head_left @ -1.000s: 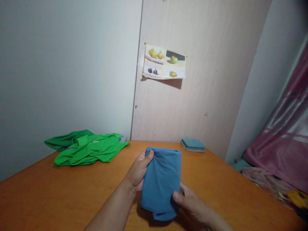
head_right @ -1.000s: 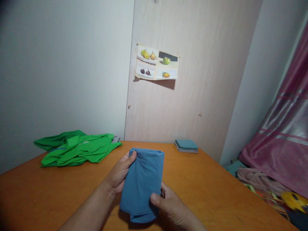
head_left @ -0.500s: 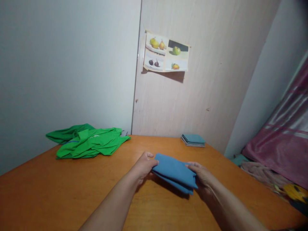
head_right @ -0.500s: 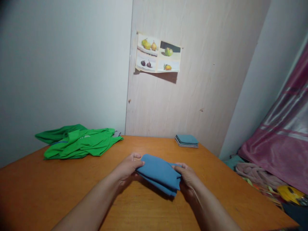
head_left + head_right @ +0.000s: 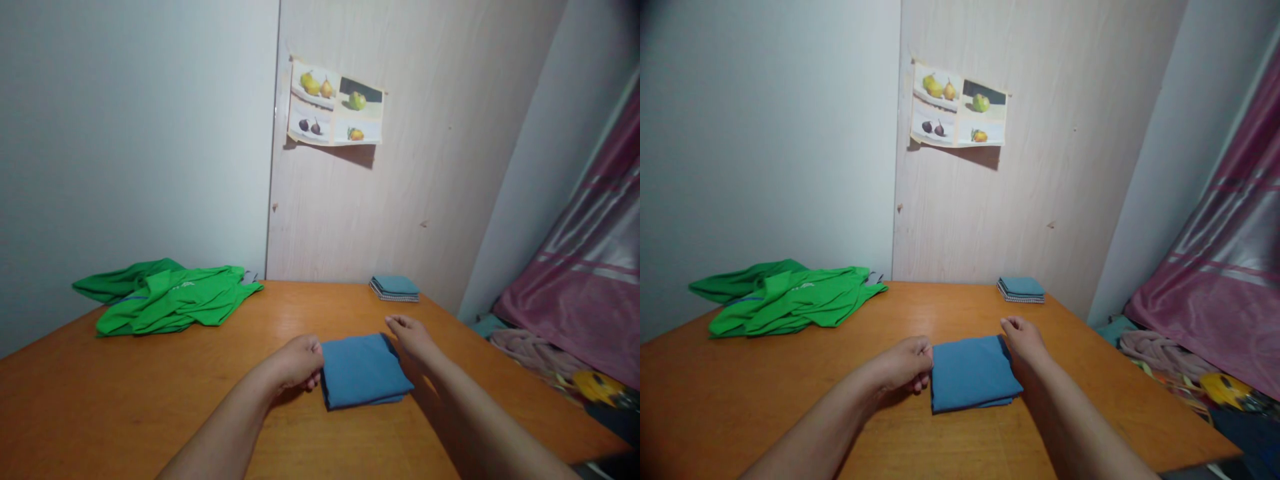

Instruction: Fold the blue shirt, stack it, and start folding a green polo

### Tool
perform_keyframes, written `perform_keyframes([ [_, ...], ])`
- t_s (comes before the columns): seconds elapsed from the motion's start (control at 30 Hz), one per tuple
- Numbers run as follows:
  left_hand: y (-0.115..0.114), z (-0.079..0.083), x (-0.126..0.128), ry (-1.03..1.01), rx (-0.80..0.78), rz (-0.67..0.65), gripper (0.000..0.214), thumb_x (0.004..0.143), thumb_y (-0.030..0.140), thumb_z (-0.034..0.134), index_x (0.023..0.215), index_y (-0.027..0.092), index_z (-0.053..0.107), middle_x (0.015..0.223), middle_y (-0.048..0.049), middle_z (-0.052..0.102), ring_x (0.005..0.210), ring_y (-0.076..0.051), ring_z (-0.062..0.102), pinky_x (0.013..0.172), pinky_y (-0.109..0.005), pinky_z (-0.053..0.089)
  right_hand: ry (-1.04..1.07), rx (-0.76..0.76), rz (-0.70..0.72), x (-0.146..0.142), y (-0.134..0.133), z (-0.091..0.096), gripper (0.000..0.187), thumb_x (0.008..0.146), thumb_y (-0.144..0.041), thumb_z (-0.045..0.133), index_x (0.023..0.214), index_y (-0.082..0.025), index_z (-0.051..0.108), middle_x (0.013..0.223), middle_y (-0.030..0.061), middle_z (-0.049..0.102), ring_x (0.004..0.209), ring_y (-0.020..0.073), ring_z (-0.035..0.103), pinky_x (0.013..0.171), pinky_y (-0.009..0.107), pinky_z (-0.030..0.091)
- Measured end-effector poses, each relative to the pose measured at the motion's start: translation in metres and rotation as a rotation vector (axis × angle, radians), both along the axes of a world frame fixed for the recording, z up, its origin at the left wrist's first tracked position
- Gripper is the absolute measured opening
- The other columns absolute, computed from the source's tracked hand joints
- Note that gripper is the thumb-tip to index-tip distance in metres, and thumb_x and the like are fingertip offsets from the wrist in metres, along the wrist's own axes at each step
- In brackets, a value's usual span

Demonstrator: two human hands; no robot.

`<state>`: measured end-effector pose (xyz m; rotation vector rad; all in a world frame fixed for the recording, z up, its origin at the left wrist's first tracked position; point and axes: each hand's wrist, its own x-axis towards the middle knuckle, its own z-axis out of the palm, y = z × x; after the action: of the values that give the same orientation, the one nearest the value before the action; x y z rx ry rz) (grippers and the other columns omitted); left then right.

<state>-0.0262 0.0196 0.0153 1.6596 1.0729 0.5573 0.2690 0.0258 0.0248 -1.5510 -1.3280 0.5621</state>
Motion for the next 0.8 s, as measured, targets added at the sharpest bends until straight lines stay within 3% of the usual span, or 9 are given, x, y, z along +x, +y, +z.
perform_keyframes([
  [0.1, 0.005, 0.0, 0.0, 0.041, 0.224, 0.116, 0.004, 0.075, 0.017, 0.05, 0.072, 0.02, 0.051, 0.056, 0.0035, 0.054, 0.05, -0.011, 0.05, 0.046, -0.021, 0.033, -0.205, 0.052, 0.018, -0.011, -0.005, 0.012, 0.043, 0.087, -0.052, 0.051, 0.103, -0.018, 0.072, 0.118, 0.0141, 0.07, 0.118, 0.0293, 0.059, 0.105, 0.041, 0.04],
  [0.17, 0.006, 0.003, 0.001, 0.079, 0.393, 0.131, 0.005, 0.079, 0.019, 0.052, 0.077, 0.019, 0.057, 0.064, 0.0015, 0.058, 0.059, -0.013, 0.054, 0.053, -0.023, 0.037, -0.452, 0.037, 0.074, -0.027, -0.012, 0.013, 0.055, 0.094, -0.054, 0.04, 0.124, -0.016, 0.066, 0.136, 0.0154, 0.061, 0.131, 0.0283, 0.051, 0.113, 0.043, 0.033],
  [0.27, -0.001, 0.011, 0.002, 0.129, 0.672, 0.027, 0.017, 0.081, 0.025, 0.059, 0.095, 0.02, 0.068, 0.093, -0.0043, 0.067, 0.088, -0.019, 0.061, 0.076, -0.029, 0.047, -0.764, -0.092, 0.137, -0.053, -0.024, 0.008, 0.066, 0.098, -0.058, 0.029, 0.143, -0.016, 0.052, 0.154, 0.0133, 0.043, 0.147, 0.0292, 0.03, 0.12, 0.054, 0.016],
  [0.37, -0.01, 0.014, 0.003, 0.234, 0.869, -0.11, 0.032, 0.08, 0.028, 0.067, 0.112, 0.026, 0.07, 0.12, -0.0052, 0.065, 0.113, -0.025, 0.055, 0.099, -0.038, 0.042, -0.898, -0.233, 0.153, -0.067, -0.033, -0.004, 0.073, 0.097, -0.063, 0.027, 0.15, -0.015, 0.042, 0.16, 0.013, 0.032, 0.151, 0.0321, 0.018, 0.119, 0.061, 0.007],
  [0.5, -0.016, 0.01, 0.003, 0.364, 0.855, -0.179, 0.035, 0.082, 0.031, 0.066, 0.116, 0.029, 0.068, 0.121, -0.0041, 0.067, 0.113, -0.027, 0.056, 0.1, -0.042, 0.041, -0.879, -0.328, 0.154, -0.067, -0.037, -0.02, 0.077, 0.097, -0.065, 0.022, 0.154, -0.015, 0.036, 0.161, 0.0114, 0.03, 0.151, 0.0307, 0.017, 0.119, 0.059, 0.012],
  [0.8, -0.011, 0.008, 0.001, 0.306, 0.742, -0.192, 0.033, 0.079, 0.033, 0.068, 0.112, 0.027, 0.069, 0.112, -0.0043, 0.069, 0.106, -0.025, 0.059, 0.095, -0.037, 0.045, -0.807, -0.326, 0.155, -0.059, -0.036, -0.033, 0.081, 0.095, -0.07, 0.021, 0.155, -0.017, 0.032, 0.163, 0.007, 0.025, 0.152, 0.027, 0.013, 0.122, 0.051, 0.013],
])
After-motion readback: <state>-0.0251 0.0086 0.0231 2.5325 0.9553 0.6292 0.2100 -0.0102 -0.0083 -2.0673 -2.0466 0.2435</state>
